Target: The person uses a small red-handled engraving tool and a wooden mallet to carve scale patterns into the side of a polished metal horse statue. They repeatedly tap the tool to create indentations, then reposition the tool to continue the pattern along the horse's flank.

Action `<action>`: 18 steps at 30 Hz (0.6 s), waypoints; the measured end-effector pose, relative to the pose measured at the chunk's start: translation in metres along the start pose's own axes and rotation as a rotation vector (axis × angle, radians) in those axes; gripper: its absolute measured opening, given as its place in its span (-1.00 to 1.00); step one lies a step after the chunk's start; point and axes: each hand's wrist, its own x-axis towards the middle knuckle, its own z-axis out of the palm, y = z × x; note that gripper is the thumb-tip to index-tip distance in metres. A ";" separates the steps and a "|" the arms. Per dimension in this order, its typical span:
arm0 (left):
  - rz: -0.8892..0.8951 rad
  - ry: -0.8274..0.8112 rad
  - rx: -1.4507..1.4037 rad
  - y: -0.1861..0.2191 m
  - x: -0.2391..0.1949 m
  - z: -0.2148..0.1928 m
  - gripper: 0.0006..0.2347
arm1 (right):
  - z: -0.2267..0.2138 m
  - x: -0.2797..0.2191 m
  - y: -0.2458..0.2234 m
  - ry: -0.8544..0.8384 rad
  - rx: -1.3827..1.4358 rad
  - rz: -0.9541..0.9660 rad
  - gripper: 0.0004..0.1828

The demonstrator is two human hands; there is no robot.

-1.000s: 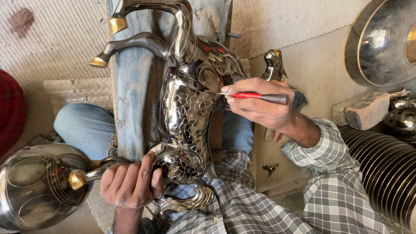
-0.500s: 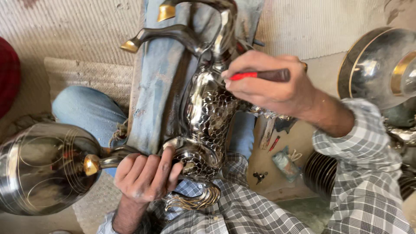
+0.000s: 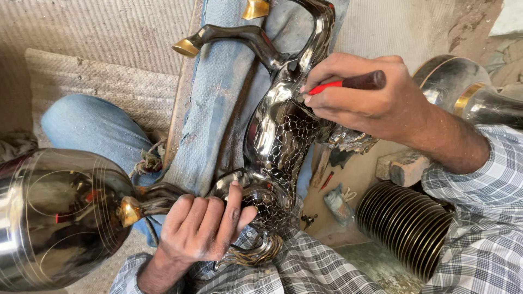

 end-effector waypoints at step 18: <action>0.374 -0.113 0.084 -0.009 0.051 -0.036 -0.61 | 0.011 -0.028 0.010 0.194 0.067 -0.008 -0.84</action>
